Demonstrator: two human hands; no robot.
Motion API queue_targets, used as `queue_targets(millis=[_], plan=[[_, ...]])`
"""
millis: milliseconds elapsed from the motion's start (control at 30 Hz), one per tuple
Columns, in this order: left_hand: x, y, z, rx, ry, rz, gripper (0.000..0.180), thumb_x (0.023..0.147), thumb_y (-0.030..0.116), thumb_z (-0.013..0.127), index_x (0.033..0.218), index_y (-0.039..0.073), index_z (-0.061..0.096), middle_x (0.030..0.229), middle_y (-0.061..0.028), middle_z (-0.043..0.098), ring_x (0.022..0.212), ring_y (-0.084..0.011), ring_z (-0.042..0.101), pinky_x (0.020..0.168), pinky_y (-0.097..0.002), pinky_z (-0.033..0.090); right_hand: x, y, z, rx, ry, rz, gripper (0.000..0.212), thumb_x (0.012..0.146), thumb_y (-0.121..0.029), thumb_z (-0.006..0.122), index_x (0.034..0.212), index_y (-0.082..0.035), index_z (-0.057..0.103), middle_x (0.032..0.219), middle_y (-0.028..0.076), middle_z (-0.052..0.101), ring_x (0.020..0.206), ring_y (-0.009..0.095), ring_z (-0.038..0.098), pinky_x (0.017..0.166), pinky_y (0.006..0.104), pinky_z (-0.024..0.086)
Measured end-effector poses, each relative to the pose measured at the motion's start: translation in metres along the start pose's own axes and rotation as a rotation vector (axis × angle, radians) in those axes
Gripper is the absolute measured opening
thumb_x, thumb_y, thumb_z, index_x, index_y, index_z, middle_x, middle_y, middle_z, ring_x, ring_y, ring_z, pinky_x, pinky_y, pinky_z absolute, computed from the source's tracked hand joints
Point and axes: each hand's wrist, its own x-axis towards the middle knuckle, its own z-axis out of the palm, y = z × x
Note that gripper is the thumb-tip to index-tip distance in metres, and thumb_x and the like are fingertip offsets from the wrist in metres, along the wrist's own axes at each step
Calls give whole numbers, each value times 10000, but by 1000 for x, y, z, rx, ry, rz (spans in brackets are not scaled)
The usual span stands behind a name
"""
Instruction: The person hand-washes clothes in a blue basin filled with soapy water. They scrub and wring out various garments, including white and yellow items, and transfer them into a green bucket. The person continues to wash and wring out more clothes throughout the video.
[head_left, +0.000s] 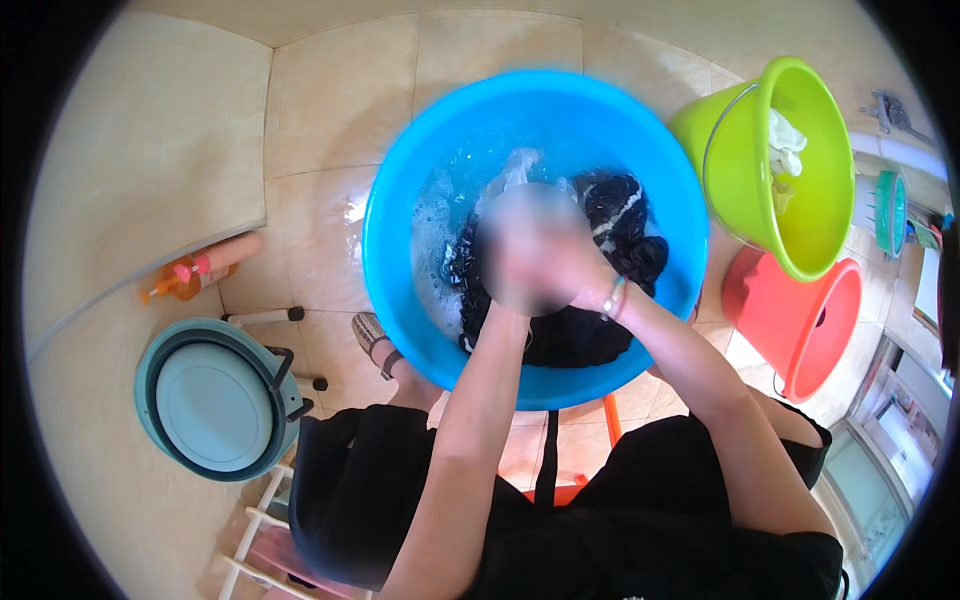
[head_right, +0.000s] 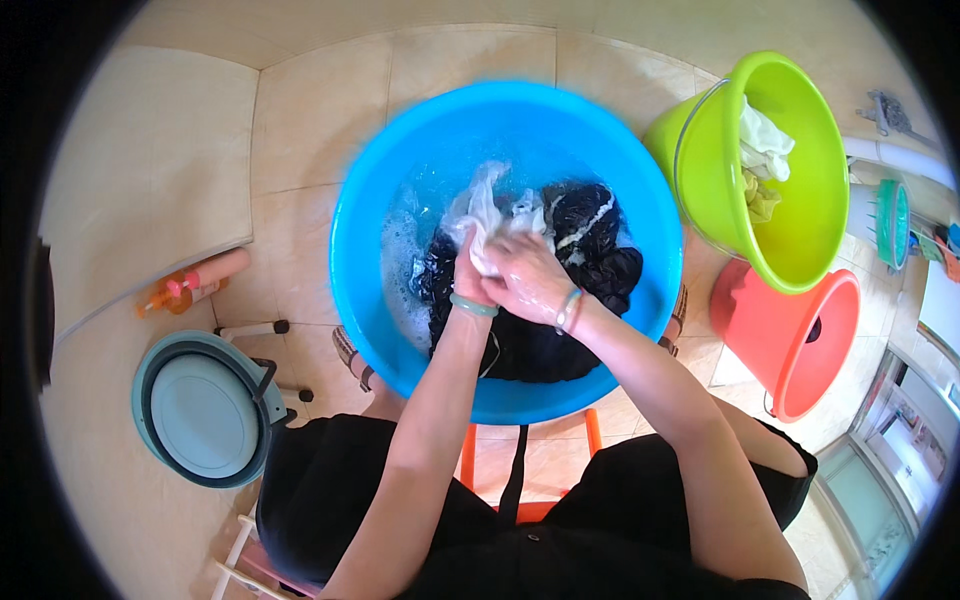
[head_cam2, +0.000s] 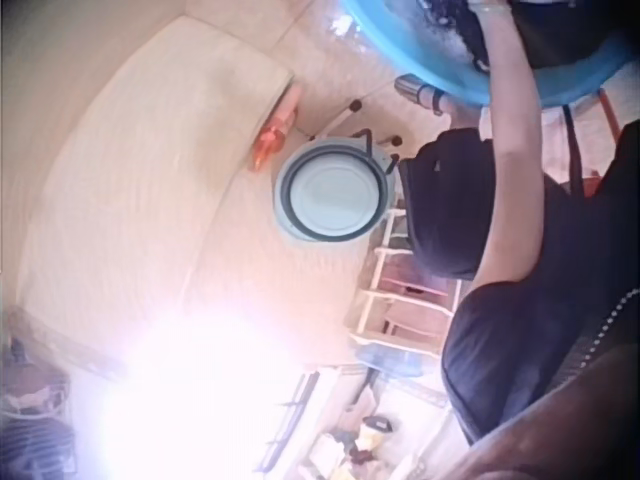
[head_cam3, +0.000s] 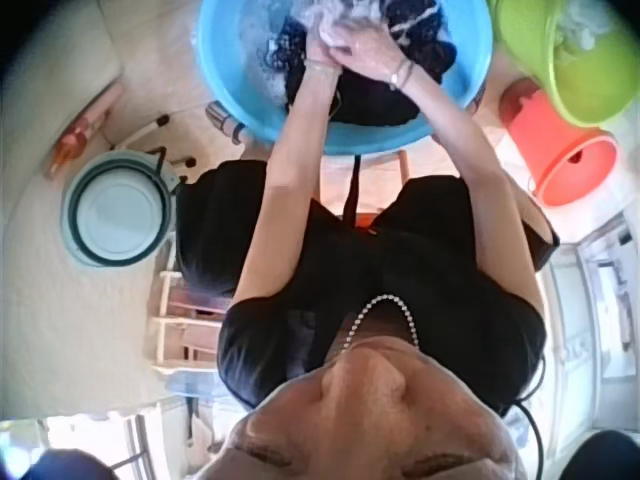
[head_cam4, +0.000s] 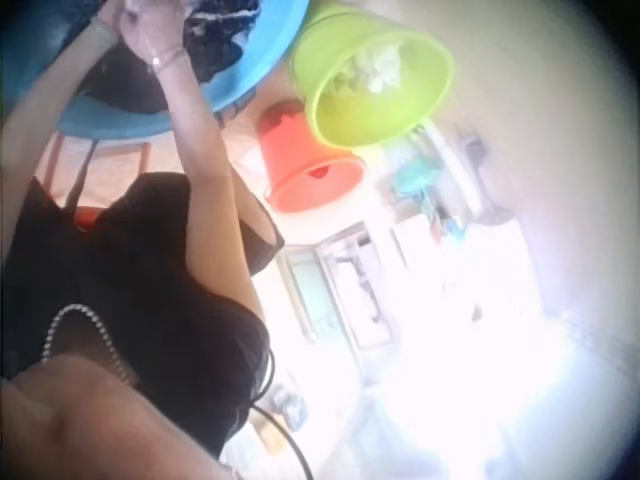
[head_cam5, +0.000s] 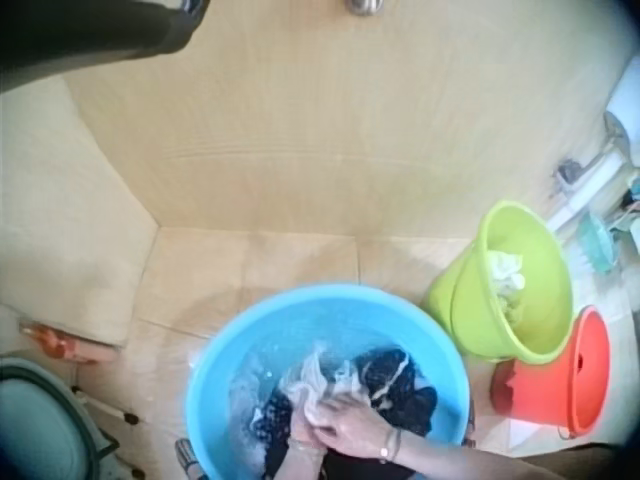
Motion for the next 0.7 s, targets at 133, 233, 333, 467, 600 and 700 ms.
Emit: queue_targets(millis=[133, 233, 333, 467, 600, 700], plan=[[-36, 2, 48, 147, -130, 66, 371, 1042, 250, 340, 1332, 52, 460, 1250, -141, 584, 1131, -292, 585, 972, -435, 489, -27, 2, -42, 705, 442, 442, 402, 862, -265, 713, 1184, -63, 584, 1219, 75, 598, 1117, 192, 575, 945, 303, 441], [-62, 11, 88, 84, -74, 82, 344, 1025, 179, 384, 1334, 52, 465, 1239, -125, 591, 1104, -271, 603, 949, -416, 500, -30, -8, -48, 1169, 390, 693, 648, 898, -300, 684, 1448, -115, 394, 1349, 117, 514, 1190, 200, 534, 988, 307, 419], [-88, 28, 146, -235, 177, -65, 333, 991, 69, 427, 1317, 35, 490, 1218, -93, 604, 1053, -218, 619, 888, -358, 511, -35, -16, -49, 1670, 374, 676, 557, 951, -331, 596, 1412, -78, 412, 1342, 118, 519, 1217, 216, 520, 1031, 338, 418], [-105, 51, 161, 1349, 281, 377, 428, 939, 252, 470, 1269, -11, 544, 1434, -232, 337, 1303, -407, 345, 1074, -445, 289, -42, -34, -51, 1752, 475, 656, 396, 963, -333, 571, 1245, -56, 549, 1244, 123, 593, 1119, 211, 584, 978, 341, 467], [-116, 60, 155, 1117, 91, 287, 459, 987, 335, 461, 1257, -30, 525, 1305, -226, 455, 1242, -348, 441, 1049, -419, 341, -31, -38, -53, 2123, 402, 869, 333, 950, -345, 593, 1016, -23, 639, 951, 102, 693, 838, 210, 674, 778, 342, 560], [-127, 35, 165, 852, -63, 417, 558, 915, 410, 621, 1260, -13, 501, 1225, -185, 566, 1121, -312, 564, 980, -408, 416, -43, -6, -50, 2177, 423, 667, 352, 958, -369, 573, 990, -25, 638, 925, 103, 697, 775, 212, 678, 710, 338, 567]])
